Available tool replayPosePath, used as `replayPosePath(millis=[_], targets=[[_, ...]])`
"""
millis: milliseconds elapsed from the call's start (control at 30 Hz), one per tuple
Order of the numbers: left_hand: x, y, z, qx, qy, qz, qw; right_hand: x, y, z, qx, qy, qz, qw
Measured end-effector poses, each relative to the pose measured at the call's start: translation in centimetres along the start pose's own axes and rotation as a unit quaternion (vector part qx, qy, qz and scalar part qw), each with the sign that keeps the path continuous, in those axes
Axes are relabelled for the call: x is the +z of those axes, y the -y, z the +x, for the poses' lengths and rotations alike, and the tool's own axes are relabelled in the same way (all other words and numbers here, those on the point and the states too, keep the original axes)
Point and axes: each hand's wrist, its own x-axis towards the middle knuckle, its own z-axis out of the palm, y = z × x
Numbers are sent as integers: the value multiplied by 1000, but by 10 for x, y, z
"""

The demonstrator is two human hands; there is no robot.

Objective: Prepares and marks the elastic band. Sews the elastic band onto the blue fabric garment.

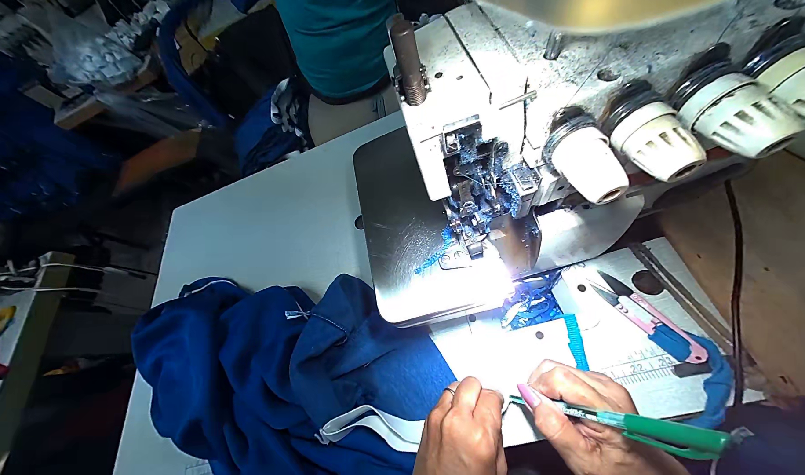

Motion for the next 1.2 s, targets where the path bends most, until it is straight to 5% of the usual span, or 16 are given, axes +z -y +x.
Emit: replayPosePath(millis=[333,567,767,867,1000,1200], targets=[[5,7,-6,8,-50,-24,998,-4,7,2,-20,-115,-36,992],[-10,-7,-7,-34,-135,-217,966,-30,38,-6,105,28,91,990],[-16,-9,-6,-47,-114,-301,946,-17,40,-8,63,15,92,994],[-36,-6,-6,-72,7,-347,935,-21,45,-2,-26,7,3,1000],[-85,10,15,-20,216,-521,825,-38,61,30,-204,27,-28,978],[-105,5,52,65,224,-704,671,-46,97,84,-335,-1,11,942]])
